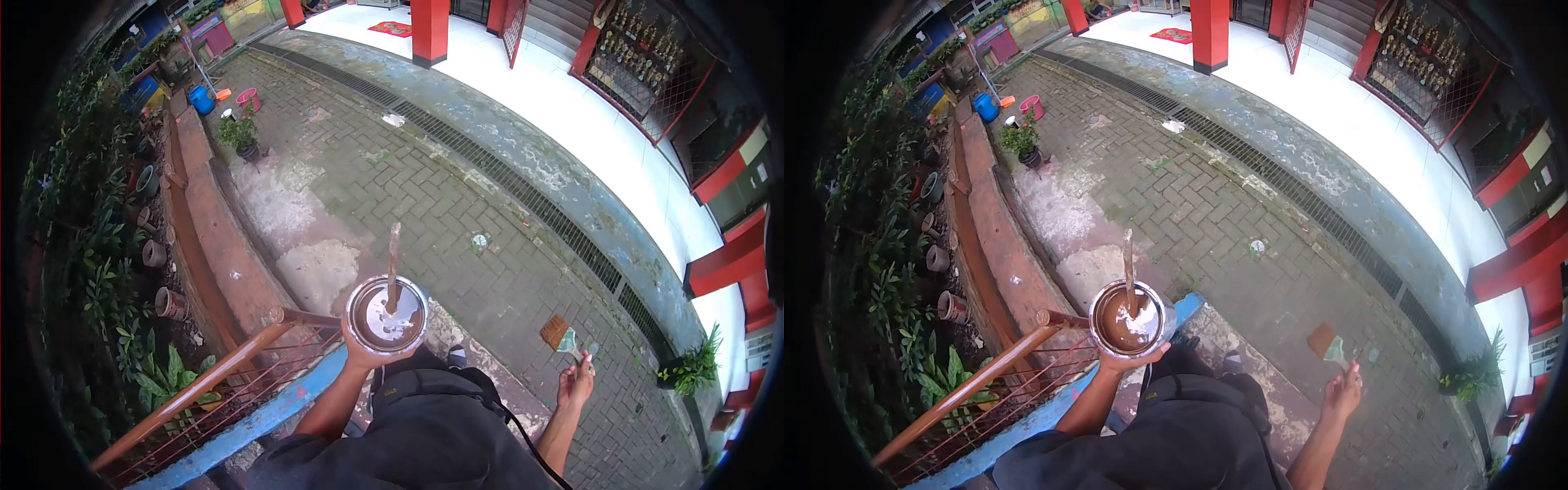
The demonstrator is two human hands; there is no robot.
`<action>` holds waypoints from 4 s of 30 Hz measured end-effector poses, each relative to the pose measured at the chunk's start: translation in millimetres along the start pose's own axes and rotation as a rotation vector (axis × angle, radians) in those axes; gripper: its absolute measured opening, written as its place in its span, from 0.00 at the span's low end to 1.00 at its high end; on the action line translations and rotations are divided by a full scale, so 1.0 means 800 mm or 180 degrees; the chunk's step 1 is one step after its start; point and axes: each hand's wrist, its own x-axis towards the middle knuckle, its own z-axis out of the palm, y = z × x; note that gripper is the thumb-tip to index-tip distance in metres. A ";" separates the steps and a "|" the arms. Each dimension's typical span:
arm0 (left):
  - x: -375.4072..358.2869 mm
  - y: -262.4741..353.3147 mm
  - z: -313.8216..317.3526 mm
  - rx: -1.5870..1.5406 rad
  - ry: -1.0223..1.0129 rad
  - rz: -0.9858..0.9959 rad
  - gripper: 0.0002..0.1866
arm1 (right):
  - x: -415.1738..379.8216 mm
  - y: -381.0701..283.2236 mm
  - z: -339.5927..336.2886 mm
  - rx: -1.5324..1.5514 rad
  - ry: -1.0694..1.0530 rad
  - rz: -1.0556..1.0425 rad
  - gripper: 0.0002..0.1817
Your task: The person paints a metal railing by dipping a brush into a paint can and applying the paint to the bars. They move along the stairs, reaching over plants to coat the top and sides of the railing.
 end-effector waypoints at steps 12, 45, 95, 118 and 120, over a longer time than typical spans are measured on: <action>0.049 0.055 0.232 -0.0963 -0.0213 0.0211 0.54 | 0.173 -0.218 0.001 -0.3115 -0.2365 0.0375 0.13; 0.533 -0.268 0.333 -0.0350 0.1042 -0.0214 0.55 | 0.649 0.025 0.668 -0.5313 -0.4061 -0.1197 0.11; 0.374 -0.290 0.008 0.2516 0.8036 -0.1548 0.62 | -0.518 0.712 0.808 -0.0753 -0.9321 0.4976 0.16; 0.419 -0.346 -0.197 0.3433 1.0214 -0.2272 0.69 | -0.639 0.809 0.681 0.3555 -0.9817 0.5703 0.06; 0.418 -0.344 -0.206 0.3521 1.0325 -0.2168 0.70 | -0.658 0.806 0.683 0.3565 -0.9615 0.5526 0.07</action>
